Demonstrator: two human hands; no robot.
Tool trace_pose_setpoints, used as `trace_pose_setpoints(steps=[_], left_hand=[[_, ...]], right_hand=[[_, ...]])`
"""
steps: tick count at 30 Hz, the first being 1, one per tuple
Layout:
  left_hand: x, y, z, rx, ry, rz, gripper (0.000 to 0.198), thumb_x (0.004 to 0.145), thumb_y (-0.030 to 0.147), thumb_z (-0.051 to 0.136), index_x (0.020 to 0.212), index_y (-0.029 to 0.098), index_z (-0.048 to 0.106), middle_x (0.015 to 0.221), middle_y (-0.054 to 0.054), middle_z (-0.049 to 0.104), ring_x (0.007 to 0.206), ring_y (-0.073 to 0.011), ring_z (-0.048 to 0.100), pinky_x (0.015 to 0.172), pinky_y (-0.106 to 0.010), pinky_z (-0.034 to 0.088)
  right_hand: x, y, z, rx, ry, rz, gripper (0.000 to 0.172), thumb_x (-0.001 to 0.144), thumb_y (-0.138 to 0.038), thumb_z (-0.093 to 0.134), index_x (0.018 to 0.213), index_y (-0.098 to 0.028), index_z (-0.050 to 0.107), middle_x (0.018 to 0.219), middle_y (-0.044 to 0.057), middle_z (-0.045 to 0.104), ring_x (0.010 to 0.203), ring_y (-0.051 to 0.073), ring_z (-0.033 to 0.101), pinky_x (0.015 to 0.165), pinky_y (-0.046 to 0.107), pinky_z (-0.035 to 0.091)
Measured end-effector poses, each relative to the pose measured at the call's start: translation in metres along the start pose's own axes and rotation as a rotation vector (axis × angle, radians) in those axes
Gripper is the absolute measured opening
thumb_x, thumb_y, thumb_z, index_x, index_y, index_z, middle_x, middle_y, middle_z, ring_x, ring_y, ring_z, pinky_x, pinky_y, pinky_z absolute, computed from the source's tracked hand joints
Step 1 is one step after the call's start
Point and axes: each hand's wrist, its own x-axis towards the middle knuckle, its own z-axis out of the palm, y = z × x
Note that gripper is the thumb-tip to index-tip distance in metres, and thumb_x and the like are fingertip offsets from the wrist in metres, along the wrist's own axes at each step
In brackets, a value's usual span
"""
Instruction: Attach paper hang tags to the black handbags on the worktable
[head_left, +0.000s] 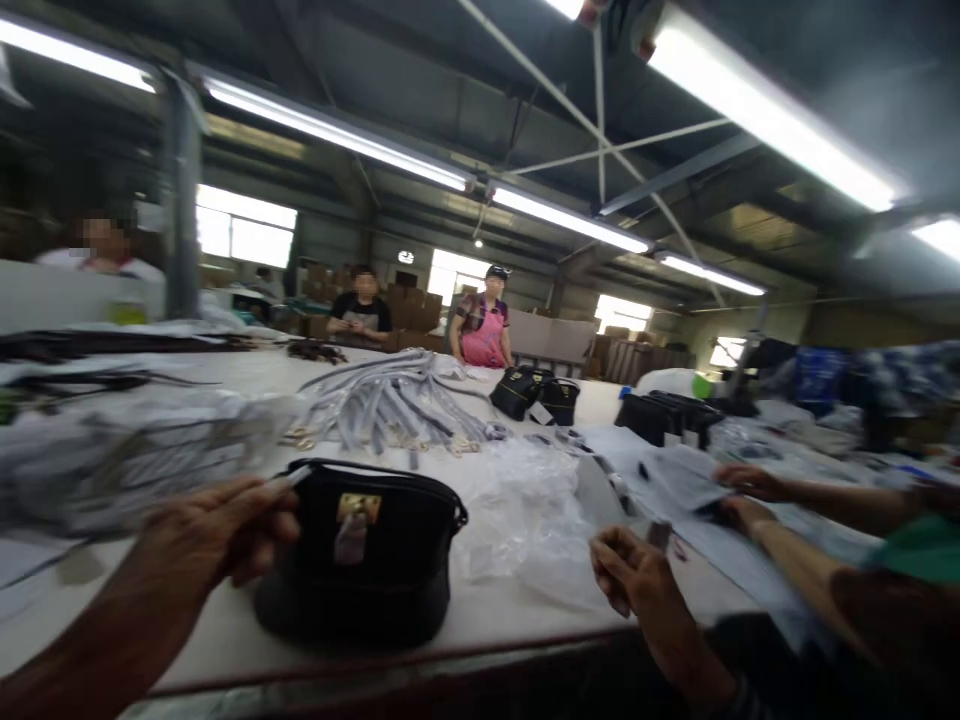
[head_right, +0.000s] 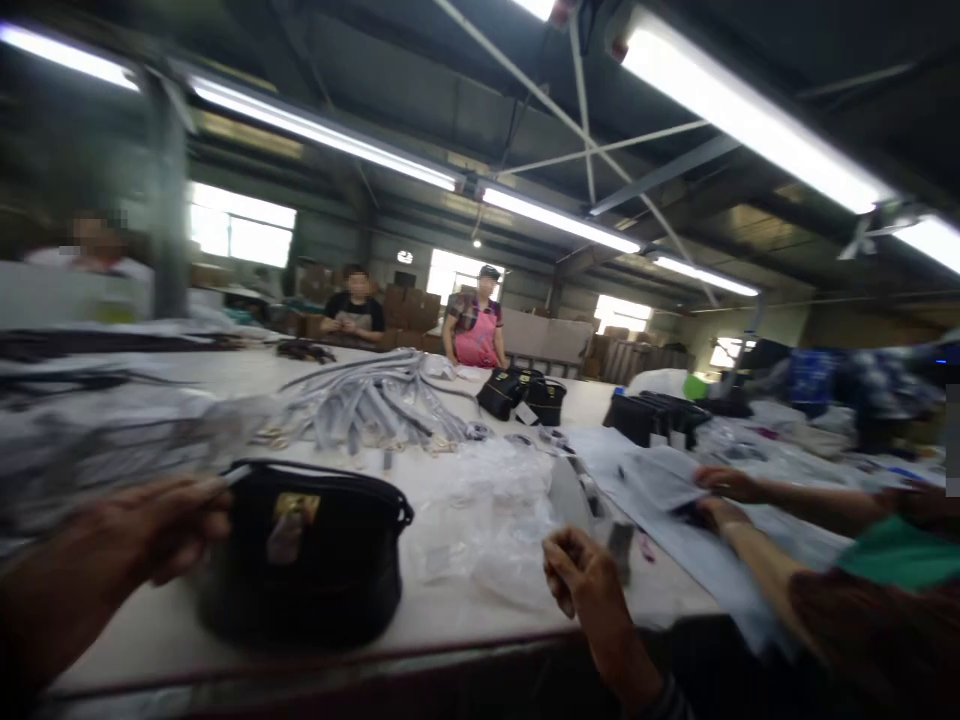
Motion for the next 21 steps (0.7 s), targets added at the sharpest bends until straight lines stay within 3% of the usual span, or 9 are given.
trace_pose_setpoints(steps=[2,8,12,15,21], left_hand=[[-0.004,0.0,-0.002,-0.065,-0.061,0.016,0.038,0.066,0.051,0.072,0.072,0.015,0.062,0.061,-0.004,0.067,0.043,-0.0123,0.052,0.04,-0.021,0.036],[-0.009,-0.004,0.008,-0.145,0.007,0.058,0.036,0.079,0.049,0.063,0.072,0.014,0.061,0.055,-0.003,0.063,0.037,-0.0089,0.048,0.038,-0.017,0.03],[-0.01,-0.011,0.01,-0.212,0.008,0.052,0.034,0.083,0.047,0.059,0.07,0.015,0.059,0.052,-0.001,0.062,0.035,-0.0086,0.047,0.037,-0.016,0.029],[-0.007,-0.016,0.011,-0.194,-0.008,0.057,0.036,0.084,0.048,0.057,0.068,0.016,0.058,0.05,0.0,0.06,0.033,-0.0089,0.046,0.036,-0.017,0.028],[-0.003,-0.016,0.017,-0.088,0.019,0.129,0.035,0.089,0.044,0.049,0.066,0.019,0.056,0.051,0.001,0.059,0.037,-0.0109,0.051,0.039,-0.019,0.035]], right_hand=[[0.003,-0.034,0.045,0.099,-0.181,-0.023,0.04,0.08,-0.054,0.071,0.075,-0.018,0.054,0.058,-0.004,0.049,0.045,0.007,0.038,0.039,0.018,0.027],[0.011,-0.161,0.172,0.2,-0.687,-0.217,0.032,0.087,-0.043,0.068,0.075,-0.016,0.057,0.059,-0.004,0.052,0.045,0.005,0.041,0.041,0.017,0.03],[0.018,-0.205,0.237,0.008,-0.894,-0.199,0.03,0.08,-0.037,0.073,0.067,-0.015,0.056,0.053,-0.004,0.053,0.04,0.005,0.041,0.037,0.016,0.029],[0.023,-0.209,0.26,-0.166,-0.91,-0.1,0.025,0.078,-0.032,0.07,0.064,-0.015,0.057,0.052,-0.004,0.055,0.039,0.005,0.044,0.034,0.015,0.029],[0.026,-0.211,0.265,-0.359,-0.778,-0.054,0.018,0.076,-0.019,0.064,0.061,-0.015,0.056,0.05,-0.003,0.057,0.039,0.007,0.05,0.035,0.015,0.034]])
